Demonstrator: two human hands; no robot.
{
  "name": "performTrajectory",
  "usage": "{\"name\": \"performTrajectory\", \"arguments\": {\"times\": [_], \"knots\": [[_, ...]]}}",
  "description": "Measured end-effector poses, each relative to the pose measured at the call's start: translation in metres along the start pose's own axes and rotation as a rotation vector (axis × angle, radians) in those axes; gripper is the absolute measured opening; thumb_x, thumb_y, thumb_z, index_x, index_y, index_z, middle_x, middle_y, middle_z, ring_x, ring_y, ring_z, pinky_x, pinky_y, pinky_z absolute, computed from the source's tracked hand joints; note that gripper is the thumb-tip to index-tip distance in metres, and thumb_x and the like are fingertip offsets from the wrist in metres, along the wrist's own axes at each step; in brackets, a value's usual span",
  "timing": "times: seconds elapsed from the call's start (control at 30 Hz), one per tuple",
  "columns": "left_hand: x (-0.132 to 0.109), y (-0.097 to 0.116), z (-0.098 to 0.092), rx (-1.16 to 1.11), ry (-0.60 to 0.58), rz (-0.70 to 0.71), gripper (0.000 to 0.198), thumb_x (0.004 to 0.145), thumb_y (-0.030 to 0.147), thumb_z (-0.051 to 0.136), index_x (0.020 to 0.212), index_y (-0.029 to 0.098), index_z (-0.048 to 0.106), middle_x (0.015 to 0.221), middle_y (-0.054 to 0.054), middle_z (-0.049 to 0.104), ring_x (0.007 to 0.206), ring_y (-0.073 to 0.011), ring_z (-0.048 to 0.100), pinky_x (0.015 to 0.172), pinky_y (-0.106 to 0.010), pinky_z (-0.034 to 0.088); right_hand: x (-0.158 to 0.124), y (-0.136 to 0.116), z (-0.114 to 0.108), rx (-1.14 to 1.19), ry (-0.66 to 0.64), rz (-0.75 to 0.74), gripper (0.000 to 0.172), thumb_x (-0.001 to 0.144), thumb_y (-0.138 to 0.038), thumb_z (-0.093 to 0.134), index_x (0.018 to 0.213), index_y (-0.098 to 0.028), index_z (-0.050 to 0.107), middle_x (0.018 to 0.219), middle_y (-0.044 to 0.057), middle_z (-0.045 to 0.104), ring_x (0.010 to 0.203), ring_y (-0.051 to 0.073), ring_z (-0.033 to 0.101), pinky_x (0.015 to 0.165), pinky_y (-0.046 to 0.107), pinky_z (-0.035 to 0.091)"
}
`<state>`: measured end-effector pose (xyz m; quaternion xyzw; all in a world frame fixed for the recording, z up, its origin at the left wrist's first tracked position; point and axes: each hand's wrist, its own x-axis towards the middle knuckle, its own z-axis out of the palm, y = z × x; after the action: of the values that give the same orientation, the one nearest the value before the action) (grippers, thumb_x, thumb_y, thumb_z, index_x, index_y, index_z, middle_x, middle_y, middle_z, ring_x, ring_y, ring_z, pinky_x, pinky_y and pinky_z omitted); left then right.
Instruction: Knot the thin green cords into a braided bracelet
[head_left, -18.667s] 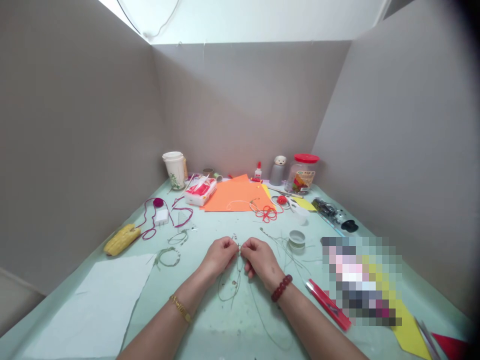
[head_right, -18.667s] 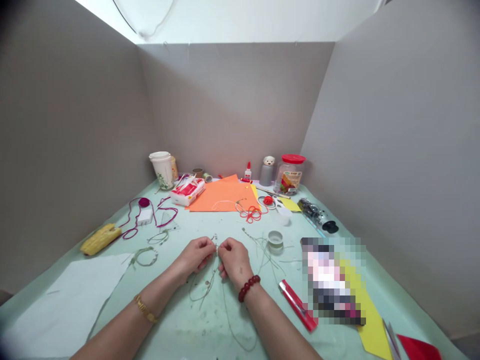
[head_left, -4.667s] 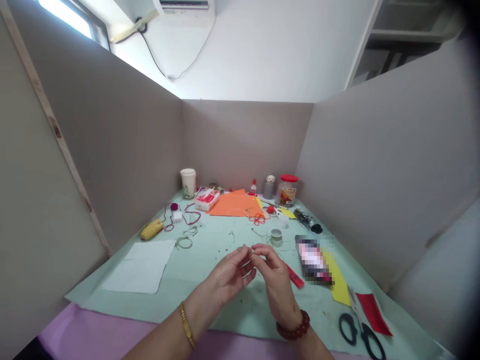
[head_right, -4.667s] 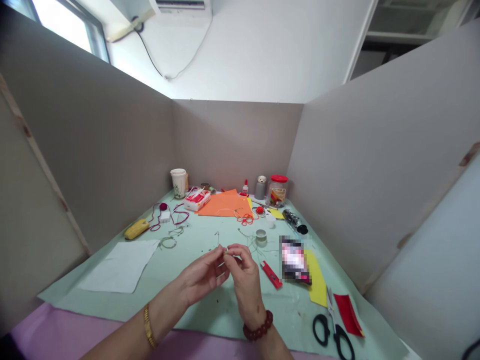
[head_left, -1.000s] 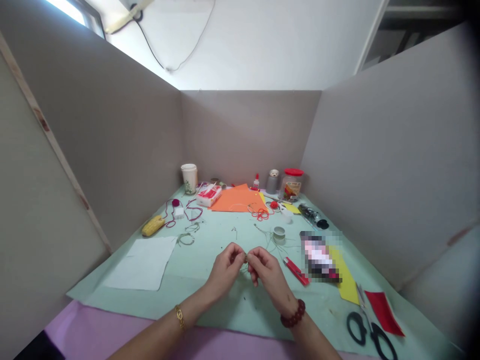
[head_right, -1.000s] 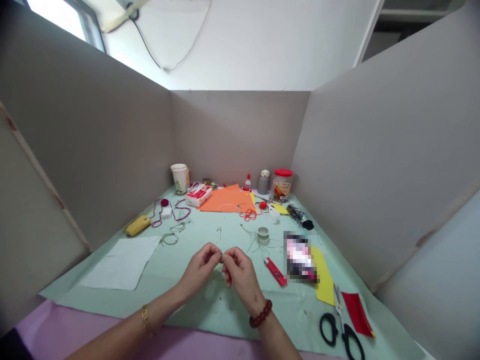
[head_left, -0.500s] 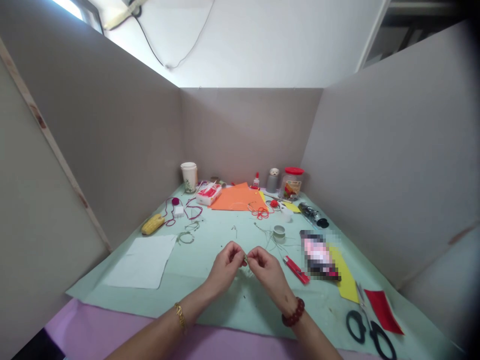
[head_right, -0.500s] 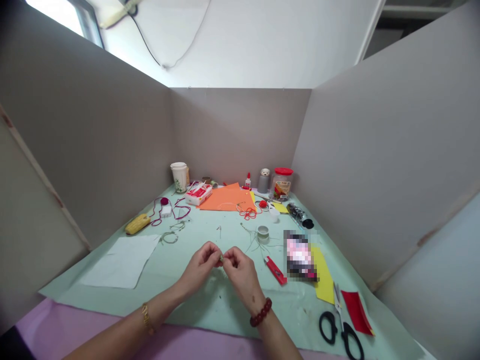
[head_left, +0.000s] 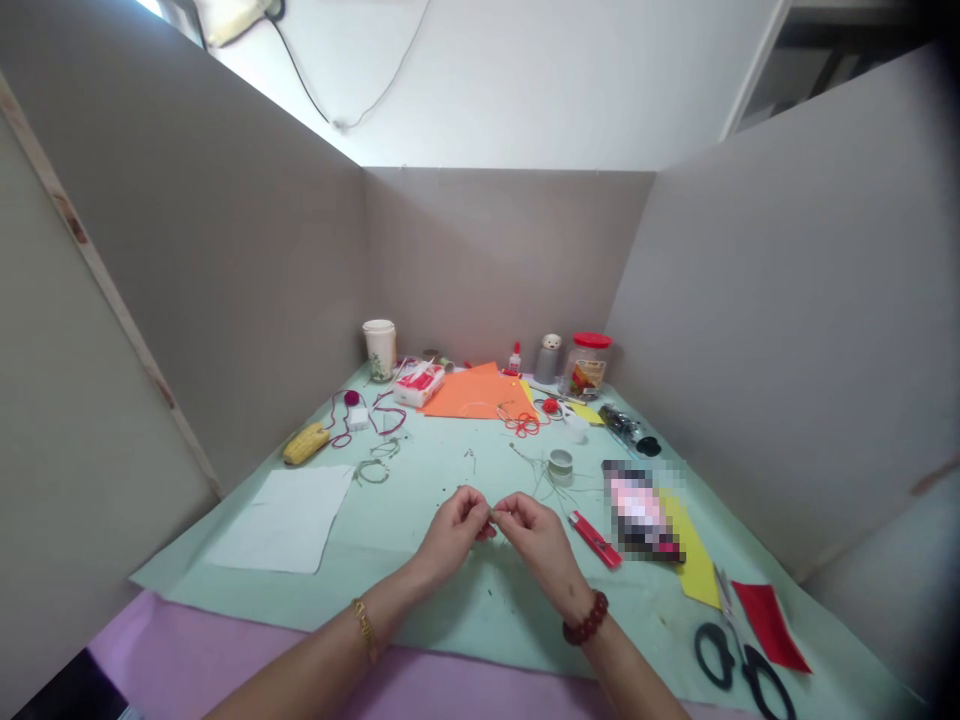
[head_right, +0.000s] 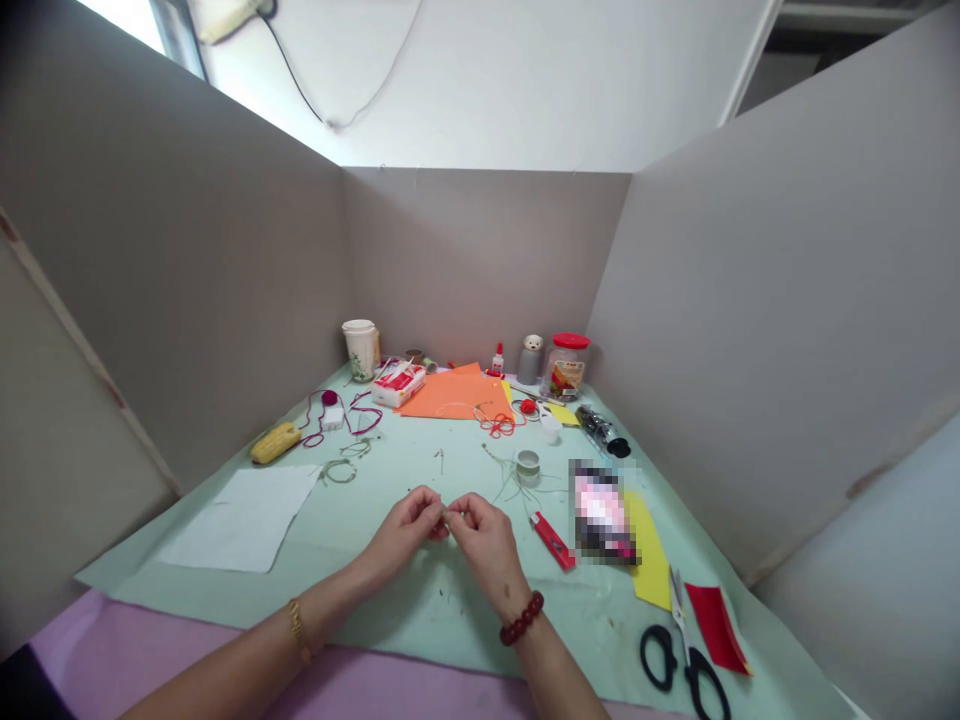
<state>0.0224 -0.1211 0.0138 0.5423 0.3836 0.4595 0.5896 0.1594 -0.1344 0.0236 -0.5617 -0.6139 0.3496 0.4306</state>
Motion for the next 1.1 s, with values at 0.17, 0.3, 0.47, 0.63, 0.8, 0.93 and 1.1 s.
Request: {"name": "performTrajectory", "arguments": {"times": [0.17,0.3,0.47,0.63,0.8,0.93,1.1], "knots": [[0.009,-0.006,-0.007,0.028,0.019,-0.016,0.028,0.077,0.044,0.055,0.072,0.018,0.044,0.066,0.003,0.048,0.062,-0.0102,0.053,0.062,-0.023,0.039,0.013,0.003,0.003,0.040,-0.031,0.028,0.018,0.074,-0.033,0.056,0.069,-0.015,0.057,0.054,-0.005,0.043,0.051,0.009,0.033,0.049,0.022,0.027],[0.020,-0.013,-0.015,0.057,0.039,-0.023,0.027,0.078,0.043,0.054,0.072,0.019,0.044,0.062,0.003,0.048,0.061,-0.0103,0.052,0.059,-0.022,0.038,0.023,0.003,0.007,0.072,-0.066,0.040,0.017,0.074,-0.030,0.055,0.069,-0.015,0.057,0.059,-0.002,0.050,0.053,0.010,0.038,0.051,0.022,0.030],[0.031,-0.018,-0.021,0.036,0.048,-0.032,0.024,0.078,0.040,0.053,0.072,0.018,0.044,0.062,0.003,0.050,0.059,-0.0091,0.051,0.057,-0.021,0.039,0.036,0.009,0.011,0.018,-0.070,0.032,0.015,0.074,-0.027,0.052,0.070,-0.016,0.059,0.057,-0.003,0.050,0.052,0.010,0.037,0.051,0.022,0.030],[0.042,-0.022,-0.025,-0.033,0.038,-0.089,0.029,0.076,0.044,0.056,0.075,0.018,0.044,0.064,0.002,0.051,0.059,-0.0099,0.052,0.055,-0.022,0.043,0.047,0.015,0.017,-0.043,-0.048,0.034,0.014,0.074,-0.029,0.052,0.067,-0.017,0.057,0.049,-0.006,0.039,0.049,0.010,0.033,0.048,0.022,0.026],[0.048,-0.022,-0.029,-0.132,0.048,-0.110,0.037,0.079,0.052,0.050,0.087,0.016,0.048,0.077,-0.003,0.056,0.066,-0.0116,0.057,0.059,-0.025,0.048,0.056,0.016,0.021,0.002,-0.023,0.039,0.015,0.074,-0.029,0.051,0.068,-0.017,0.056,0.049,-0.006,0.039,0.048,0.010,0.033,0.048,0.022,0.026],[0.056,-0.023,-0.033,-0.070,0.053,-0.097,0.036,0.079,0.051,0.050,0.085,0.015,0.050,0.080,-0.005,0.058,0.064,-0.0110,0.057,0.057,-0.025,0.048,0.064,0.019,0.024,0.080,0.022,0.080,0.016,0.073,-0.031,0.052,0.067,-0.016,0.055,0.050,-0.006,0.040,0.048,0.009,0.032,0.046,0.022,0.025],[0.079,-0.027,-0.042,0.086,0.255,-0.034,0.028,0.080,0.045,0.048,0.079,0.017,0.051,0.074,-0.002,0.058,0.052,-0.0072,0.051,0.044,-0.018,0.040,0.079,0.023,0.030,0.195,0.145,0.201,0.018,0.069,-0.034,0.056,0.067,-0.016,0.054,0.051,-0.006,0.042,0.046,0.008,0.031,0.045,0.022,0.026]]}}
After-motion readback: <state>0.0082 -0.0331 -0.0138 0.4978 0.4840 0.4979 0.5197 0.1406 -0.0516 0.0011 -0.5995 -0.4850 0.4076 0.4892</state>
